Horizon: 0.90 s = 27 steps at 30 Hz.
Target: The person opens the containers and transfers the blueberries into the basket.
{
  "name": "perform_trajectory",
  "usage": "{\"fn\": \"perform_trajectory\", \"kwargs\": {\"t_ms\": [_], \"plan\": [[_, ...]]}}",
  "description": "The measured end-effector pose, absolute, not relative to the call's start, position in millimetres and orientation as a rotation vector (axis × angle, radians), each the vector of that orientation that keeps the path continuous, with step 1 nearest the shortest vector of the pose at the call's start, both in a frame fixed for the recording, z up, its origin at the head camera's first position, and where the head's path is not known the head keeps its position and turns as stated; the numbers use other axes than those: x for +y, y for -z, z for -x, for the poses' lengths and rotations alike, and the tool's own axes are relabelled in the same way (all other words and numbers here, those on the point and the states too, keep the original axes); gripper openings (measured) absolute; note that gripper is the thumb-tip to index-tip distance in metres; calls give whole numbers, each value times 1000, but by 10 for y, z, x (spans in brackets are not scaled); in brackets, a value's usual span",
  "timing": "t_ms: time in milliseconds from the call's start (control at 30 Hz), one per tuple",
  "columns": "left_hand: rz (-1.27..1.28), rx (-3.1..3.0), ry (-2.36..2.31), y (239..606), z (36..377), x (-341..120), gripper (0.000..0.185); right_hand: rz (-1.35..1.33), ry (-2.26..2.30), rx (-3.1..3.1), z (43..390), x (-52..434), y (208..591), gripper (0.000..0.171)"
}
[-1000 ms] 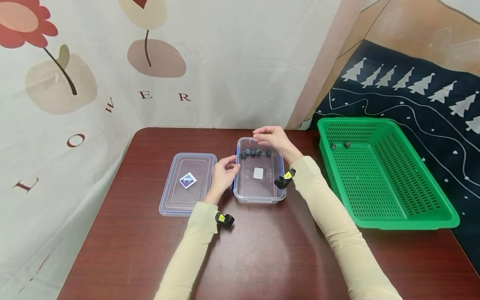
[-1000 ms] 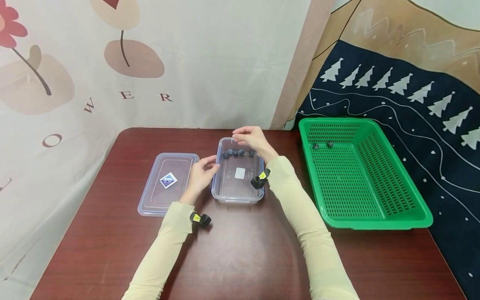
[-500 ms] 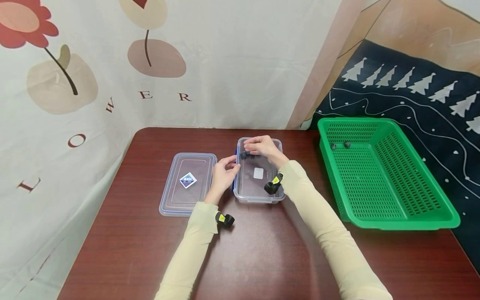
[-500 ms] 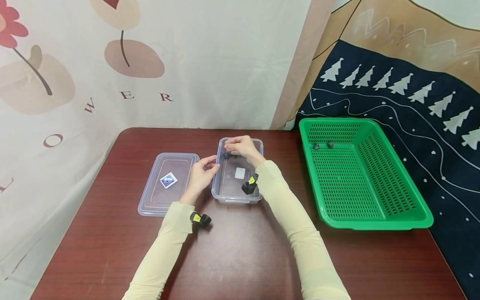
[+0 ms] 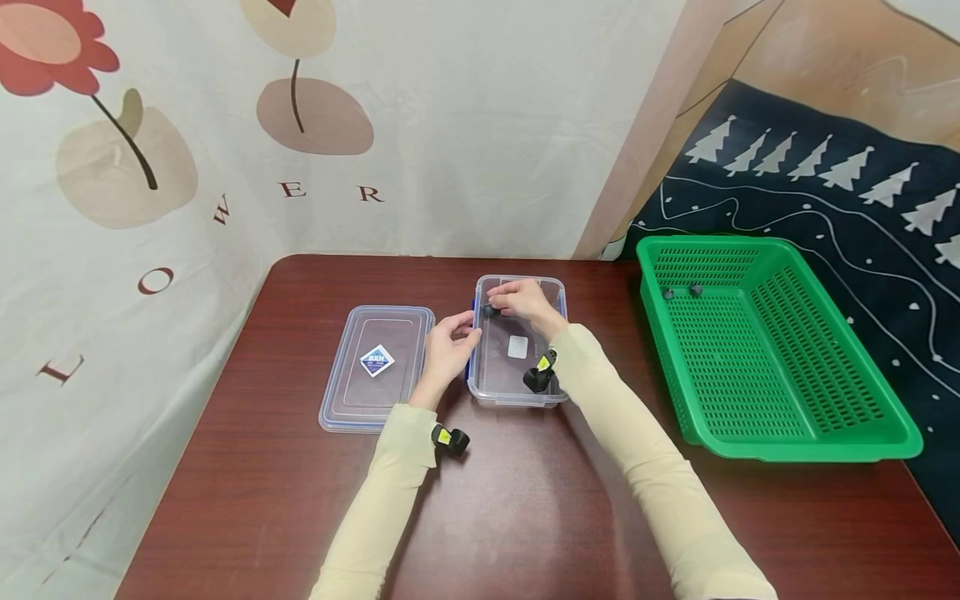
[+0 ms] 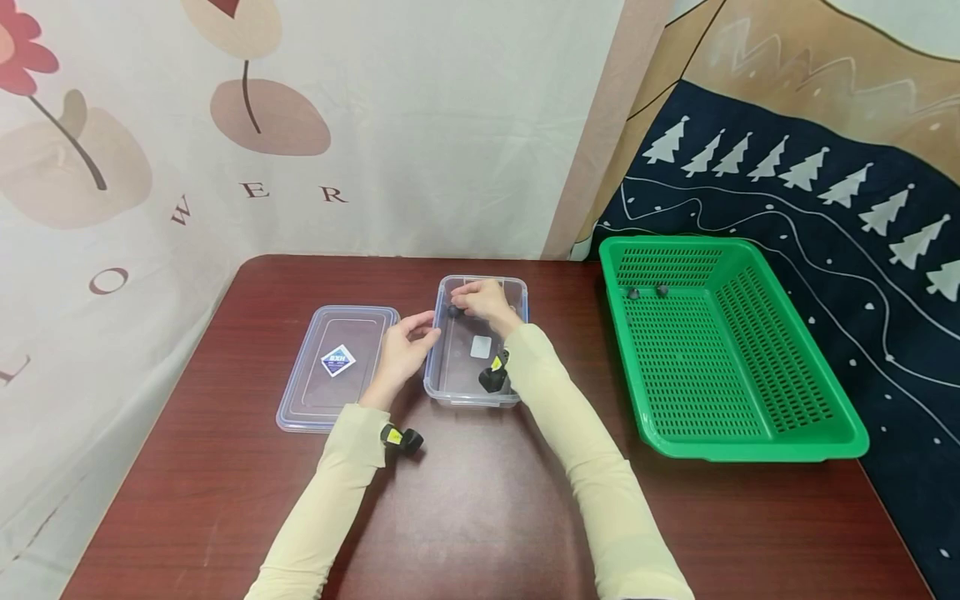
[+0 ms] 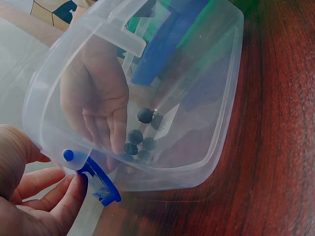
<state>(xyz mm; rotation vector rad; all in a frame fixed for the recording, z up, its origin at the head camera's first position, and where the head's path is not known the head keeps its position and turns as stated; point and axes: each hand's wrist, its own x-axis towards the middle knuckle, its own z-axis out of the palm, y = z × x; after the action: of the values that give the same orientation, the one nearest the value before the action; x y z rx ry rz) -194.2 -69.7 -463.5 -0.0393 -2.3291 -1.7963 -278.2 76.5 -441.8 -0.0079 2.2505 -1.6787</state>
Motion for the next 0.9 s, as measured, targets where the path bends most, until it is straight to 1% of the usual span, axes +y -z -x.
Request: {"fn": "perform_trajectory", "kwargs": {"t_ms": [367,733,900], "plan": [[39,-2340,1806,4637,1949,-703,31,-17,1564,2326,2795,740,4472,19],[47,-2342,1802,4648,1949,-708,31,53,1416,2337,2764,731,4505,23],[53,-2335,1813,4658,1955,-709,31,54,1368,2362,2747,705,4485,22]]}}
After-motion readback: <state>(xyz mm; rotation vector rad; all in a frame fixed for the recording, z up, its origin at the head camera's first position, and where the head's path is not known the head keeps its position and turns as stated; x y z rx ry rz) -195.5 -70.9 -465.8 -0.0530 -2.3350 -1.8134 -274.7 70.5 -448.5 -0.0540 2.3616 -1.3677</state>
